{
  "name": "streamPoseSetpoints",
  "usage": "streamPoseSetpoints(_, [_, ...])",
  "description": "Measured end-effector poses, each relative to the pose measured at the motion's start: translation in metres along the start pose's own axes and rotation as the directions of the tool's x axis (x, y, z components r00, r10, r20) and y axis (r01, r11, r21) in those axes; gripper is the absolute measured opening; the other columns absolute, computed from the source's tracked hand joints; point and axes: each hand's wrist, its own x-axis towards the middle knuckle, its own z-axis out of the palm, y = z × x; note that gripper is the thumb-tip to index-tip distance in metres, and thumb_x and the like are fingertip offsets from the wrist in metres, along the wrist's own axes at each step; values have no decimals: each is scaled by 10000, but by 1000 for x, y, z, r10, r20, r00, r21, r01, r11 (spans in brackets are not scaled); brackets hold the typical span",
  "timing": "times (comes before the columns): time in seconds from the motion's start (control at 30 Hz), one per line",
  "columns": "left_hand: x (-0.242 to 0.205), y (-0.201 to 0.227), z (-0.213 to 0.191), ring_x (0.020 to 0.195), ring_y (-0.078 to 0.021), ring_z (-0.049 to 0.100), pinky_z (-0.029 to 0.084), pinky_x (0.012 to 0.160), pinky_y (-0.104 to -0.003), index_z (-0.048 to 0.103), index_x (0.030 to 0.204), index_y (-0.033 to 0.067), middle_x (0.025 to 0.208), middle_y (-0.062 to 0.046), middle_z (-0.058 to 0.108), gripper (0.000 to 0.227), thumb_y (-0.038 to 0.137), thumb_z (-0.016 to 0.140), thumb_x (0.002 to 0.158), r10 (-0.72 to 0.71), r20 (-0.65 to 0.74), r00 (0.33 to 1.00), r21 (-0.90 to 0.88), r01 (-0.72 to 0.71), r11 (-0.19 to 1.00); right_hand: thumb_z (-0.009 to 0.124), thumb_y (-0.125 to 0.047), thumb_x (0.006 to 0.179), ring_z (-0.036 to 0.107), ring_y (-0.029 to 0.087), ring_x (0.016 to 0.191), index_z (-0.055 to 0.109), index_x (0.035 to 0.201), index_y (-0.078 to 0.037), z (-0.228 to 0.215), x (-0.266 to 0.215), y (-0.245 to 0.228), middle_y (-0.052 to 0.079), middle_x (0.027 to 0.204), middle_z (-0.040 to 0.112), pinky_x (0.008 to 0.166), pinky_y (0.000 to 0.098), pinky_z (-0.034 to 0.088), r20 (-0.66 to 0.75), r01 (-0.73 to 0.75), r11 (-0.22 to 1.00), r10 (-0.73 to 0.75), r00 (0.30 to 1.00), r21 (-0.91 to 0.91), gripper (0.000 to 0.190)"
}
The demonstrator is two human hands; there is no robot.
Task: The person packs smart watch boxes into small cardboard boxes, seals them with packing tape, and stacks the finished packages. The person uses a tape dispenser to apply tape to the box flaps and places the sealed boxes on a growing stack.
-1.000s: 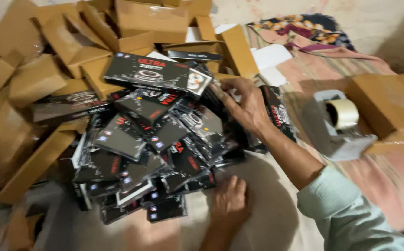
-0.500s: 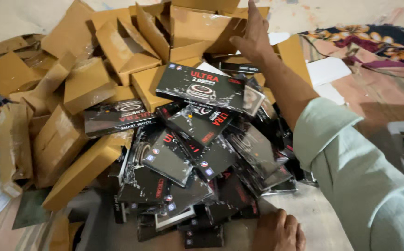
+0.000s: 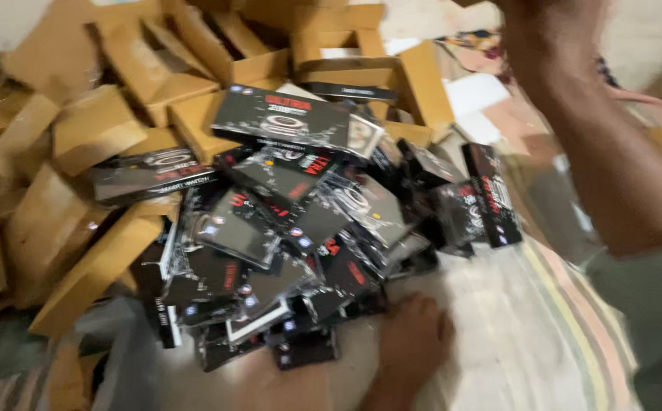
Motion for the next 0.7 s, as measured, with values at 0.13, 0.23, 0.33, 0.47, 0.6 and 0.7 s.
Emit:
streamPoseSetpoints(0.13, [-3, -1, -9, 773, -326, 637, 509, 683, -448, 633, 809, 54, 839, -123, 639, 235, 199, 643, 993, -30, -86, 996, -154, 16, 988, 692, -221, 975, 703, 236, 791, 727, 1039, -75, -148, -121, -28, 119, 875, 708, 664, 360, 542, 69, 169, 972, -159, 985, -163, 164])
streamPoseSetpoints(0.23, [-16, -6, -19, 695, -261, 619, 507, 652, -369, 615, 832, 5, 786, -113, 623, 202, 139, 581, 979, -157, -185, 970, -514, 41, 857, 692, -162, 892, 711, 249, 847, 730, 1024, -84, -194, -199, -45, 108, 924, 718, 699, 352, 556, 264, 164, 969, -112, 958, -184, 158])
streamPoseSetpoints(0.33, [-32, 1, -33, 712, -158, 587, 472, 661, -314, 616, 824, 30, 799, -56, 649, 274, 129, 460, 1025, -290, -388, 875, -592, 5, 806, 692, -103, 809, 718, 262, 903, 732, 1009, -92, -221, -269, -49, 97, 973, 729, 735, 345, 570, 437, 86, 986, -14, 900, -144, 204])
streamPoseSetpoints(0.47, [-50, 27, -71, 753, -135, 541, 433, 668, -286, 635, 881, 19, 879, -57, 646, 237, 131, 505, 1044, -410, -491, 769, -629, 13, 777, 710, -45, 801, 726, 261, 918, 730, 1040, -83, -178, -339, -24, 90, 1027, 714, 765, 331, 594, 569, -36, 999, 17, 822, 21, 242])
streamPoseSetpoints(0.6, [-39, 56, -121, 859, -179, 601, 482, 751, -327, 688, 942, 45, 941, -53, 673, 112, 153, 717, 932, -68, -427, 902, -250, -46, 967, 642, -38, 794, 692, 335, 956, 700, 1004, -58, -136, -365, -14, 121, 1039, 694, 786, 388, 572, 613, 72, 988, -141, 778, 136, 219])
streamPoseSetpoints(0.7, [-7, 73, -136, 962, -248, 603, 507, 815, -396, 759, 983, 93, 1025, -69, 669, 298, 272, 867, 771, 42, -79, 996, 47, -39, 998, 615, -116, 839, 677, 337, 940, 709, 1022, -58, -119, -363, -24, 119, 999, 684, 793, 417, 561, 583, 154, 981, -195, 789, 119, 214])
